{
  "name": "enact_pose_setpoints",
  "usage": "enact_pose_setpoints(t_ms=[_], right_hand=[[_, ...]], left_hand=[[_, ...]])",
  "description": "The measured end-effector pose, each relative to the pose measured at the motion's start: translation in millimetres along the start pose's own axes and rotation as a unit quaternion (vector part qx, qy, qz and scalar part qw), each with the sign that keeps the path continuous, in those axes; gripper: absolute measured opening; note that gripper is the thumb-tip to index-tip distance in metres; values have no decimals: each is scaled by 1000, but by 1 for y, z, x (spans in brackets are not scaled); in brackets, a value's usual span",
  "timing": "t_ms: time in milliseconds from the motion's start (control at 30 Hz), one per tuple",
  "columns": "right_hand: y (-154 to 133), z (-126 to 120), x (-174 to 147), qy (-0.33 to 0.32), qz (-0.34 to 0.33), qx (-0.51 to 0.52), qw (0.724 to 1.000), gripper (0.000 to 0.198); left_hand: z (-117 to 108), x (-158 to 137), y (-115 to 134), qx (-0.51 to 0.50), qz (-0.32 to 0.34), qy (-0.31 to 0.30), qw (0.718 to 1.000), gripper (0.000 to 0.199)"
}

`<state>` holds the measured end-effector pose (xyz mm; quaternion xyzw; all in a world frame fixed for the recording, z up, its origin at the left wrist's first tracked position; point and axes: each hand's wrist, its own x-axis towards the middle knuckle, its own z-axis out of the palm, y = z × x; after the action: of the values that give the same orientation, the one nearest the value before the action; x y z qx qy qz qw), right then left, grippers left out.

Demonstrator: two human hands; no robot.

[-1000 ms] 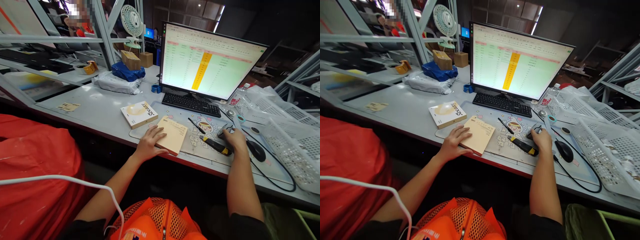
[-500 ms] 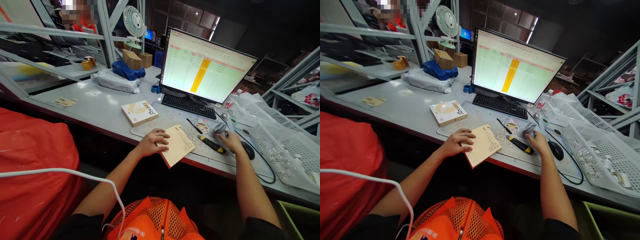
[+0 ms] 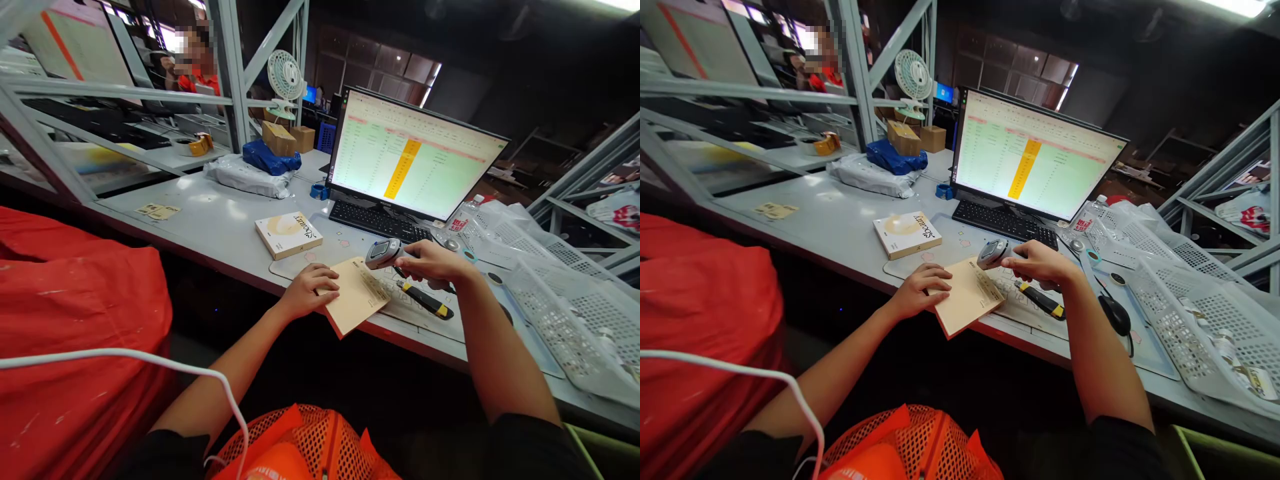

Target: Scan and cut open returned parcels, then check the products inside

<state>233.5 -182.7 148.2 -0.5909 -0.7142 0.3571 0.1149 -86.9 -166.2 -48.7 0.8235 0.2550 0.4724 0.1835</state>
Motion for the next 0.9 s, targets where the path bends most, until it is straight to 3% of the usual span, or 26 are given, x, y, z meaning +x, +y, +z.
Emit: enact_pose_setpoints(t_ms=[67, 167, 267, 333, 433, 500, 567, 700, 800, 900], right_hand=[[7, -3, 5, 24, -16, -18, 999, 50], [22, -12, 6, 70, 18, -54, 996, 48], [45, -24, 5, 122, 54, -58, 989, 46], [65, -30, 7, 155, 65, -38, 985, 46], [96, -34, 17, 203, 64, -5, 977, 45], [113, -32, 28, 232, 55, 4, 971, 46], [128, -28, 38, 265, 47, 5, 963, 47], [146, -19, 48, 366, 2, -21, 930, 55], [148, -15, 43, 405, -47, -23, 913, 65], [144, -14, 35, 420, -69, -8, 905, 70]], left_hand=[[3, -1, -1, 28, -1, 21, 999, 18], [-1, 1, -4, 89, -10, 71, 993, 26], [-27, 8, -17, 186, -63, 132, 972, 33], [-54, 14, -32, 278, -156, 140, 937, 45], [-90, 23, -58, 352, -325, 39, 877, 84], [-103, 25, -72, 340, -389, -35, 855, 84], [-108, 25, -79, 329, -400, -53, 854, 74], [-112, 24, -68, 338, -319, 69, 883, 63], [-118, 35, -40, 351, -277, 197, 872, 62], [-122, 58, -1, 234, -244, 295, 894, 62]])
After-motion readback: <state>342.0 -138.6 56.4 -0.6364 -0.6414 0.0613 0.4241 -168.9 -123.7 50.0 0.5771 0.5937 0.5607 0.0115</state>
